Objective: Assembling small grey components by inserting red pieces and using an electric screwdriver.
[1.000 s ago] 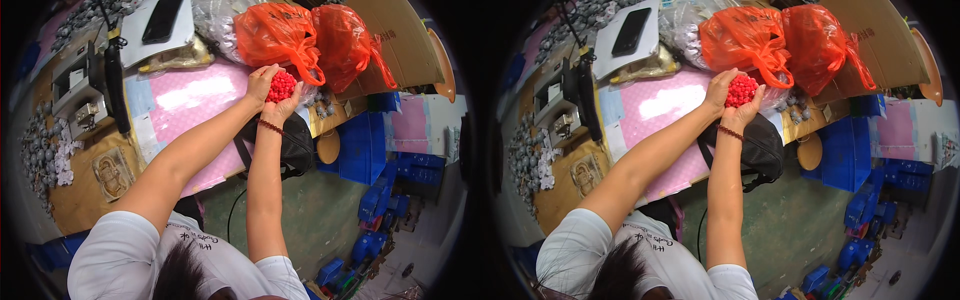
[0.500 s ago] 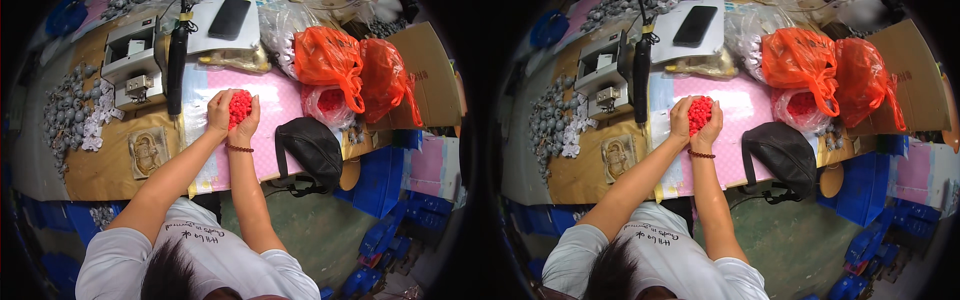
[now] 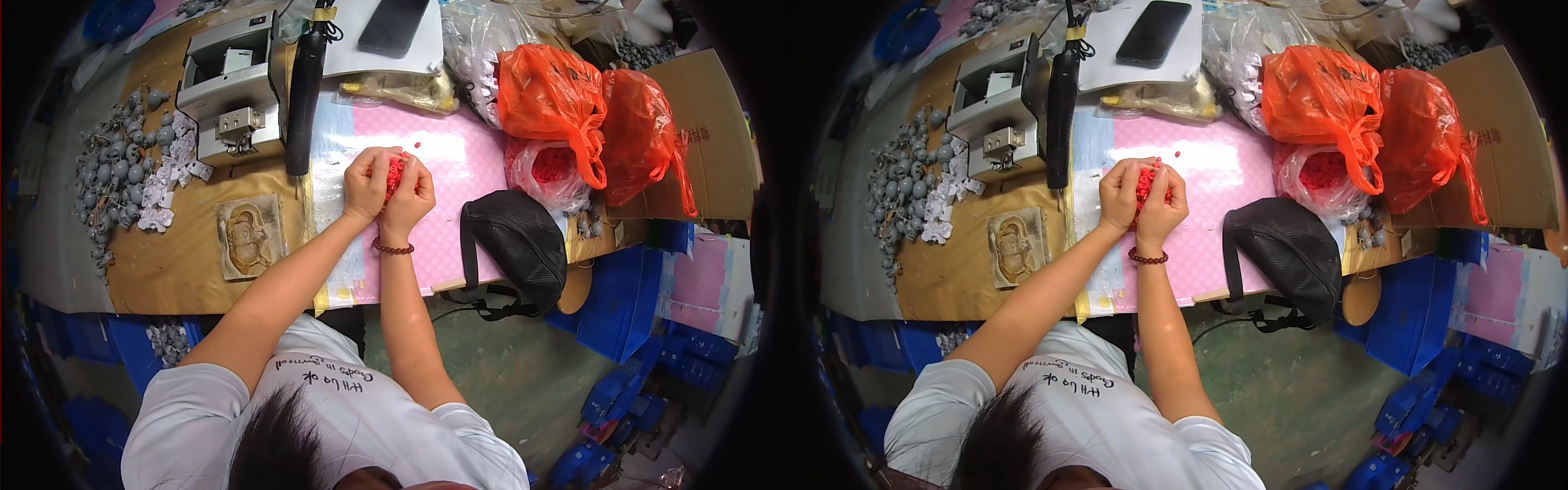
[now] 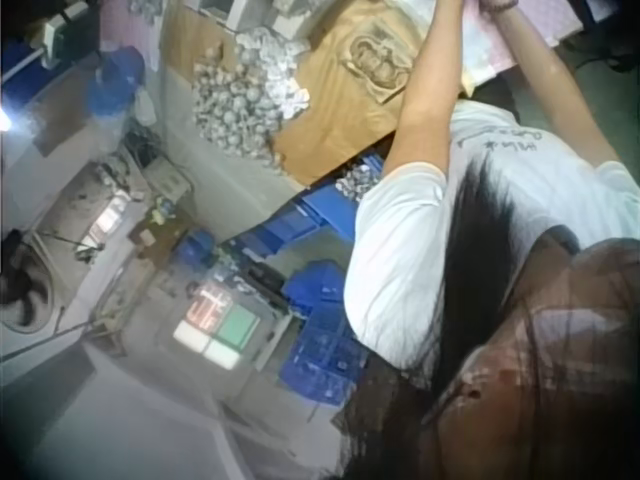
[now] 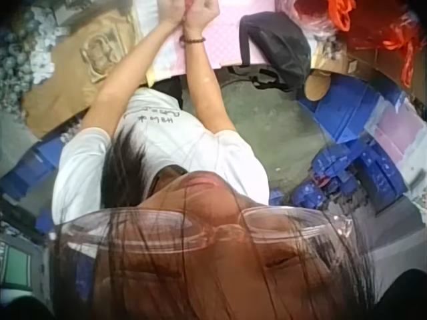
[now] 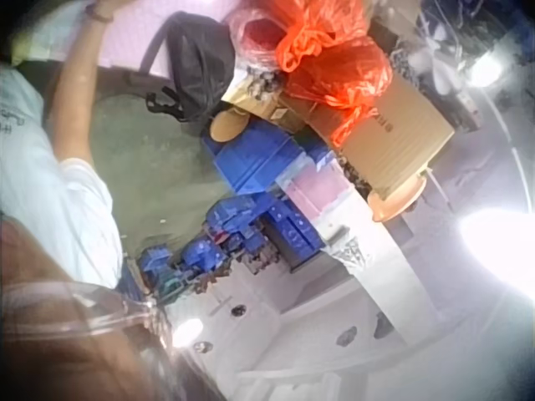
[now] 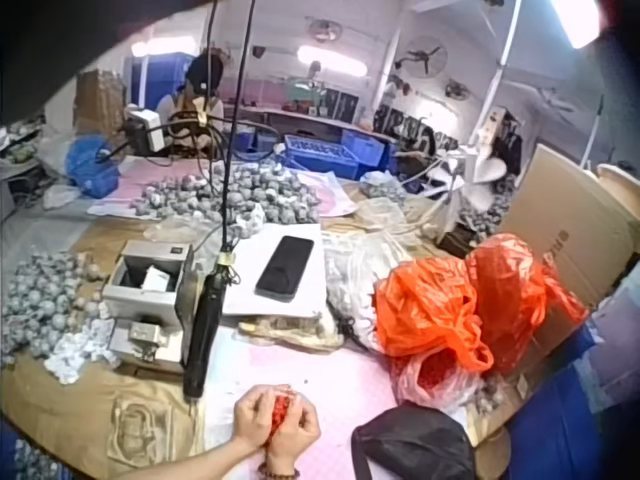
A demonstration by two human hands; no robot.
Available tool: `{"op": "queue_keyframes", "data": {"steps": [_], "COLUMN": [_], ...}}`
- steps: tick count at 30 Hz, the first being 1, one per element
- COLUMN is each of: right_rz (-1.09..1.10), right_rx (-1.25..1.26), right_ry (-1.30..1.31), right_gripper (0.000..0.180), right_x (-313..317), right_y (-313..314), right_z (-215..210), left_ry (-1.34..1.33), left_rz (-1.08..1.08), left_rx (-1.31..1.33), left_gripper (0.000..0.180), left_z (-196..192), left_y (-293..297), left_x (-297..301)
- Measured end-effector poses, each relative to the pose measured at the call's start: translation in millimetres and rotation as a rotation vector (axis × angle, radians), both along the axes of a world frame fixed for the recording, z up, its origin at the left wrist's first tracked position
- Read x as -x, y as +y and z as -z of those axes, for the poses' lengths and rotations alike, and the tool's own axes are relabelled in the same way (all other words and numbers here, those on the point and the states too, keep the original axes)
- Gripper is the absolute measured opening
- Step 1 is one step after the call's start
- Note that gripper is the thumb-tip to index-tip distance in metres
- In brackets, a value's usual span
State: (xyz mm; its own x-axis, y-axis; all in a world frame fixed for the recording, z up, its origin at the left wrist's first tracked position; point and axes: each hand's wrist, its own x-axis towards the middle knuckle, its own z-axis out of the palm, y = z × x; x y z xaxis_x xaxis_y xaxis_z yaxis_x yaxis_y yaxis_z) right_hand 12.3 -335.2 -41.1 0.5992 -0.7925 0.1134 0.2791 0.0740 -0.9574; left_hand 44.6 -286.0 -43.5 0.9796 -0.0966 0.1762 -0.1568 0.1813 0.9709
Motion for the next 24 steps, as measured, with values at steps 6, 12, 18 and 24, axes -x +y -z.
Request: {"op": "queue_keyframes", "data": {"steps": [6,12,18,24], "right_rz": [0.05,0.075,0.041,-0.087], "right_rx": [0.161,0.341,0.373,0.153], "right_ry": [0.1,0.13,0.143,0.011], "right_gripper": [0.019,0.018,0.014,0.024], "right_x": [1,0,3,7], "right_y": [3,-2,-11,-25], "right_z": [3,7,0,-2], "left_ry": [-0.144,-0.156,-0.227,-0.129], "left_rz": [-0.08,-0.026,0.001,0.184], "left_rx": [-0.225,-0.235,-0.279,-0.257], "left_gripper": [0.026,0.024,0.023,0.025], "left_z": [-1,-3,2,-2], "left_y": [3,5,5,17], "left_x": [1,-1,-3,-5]}}
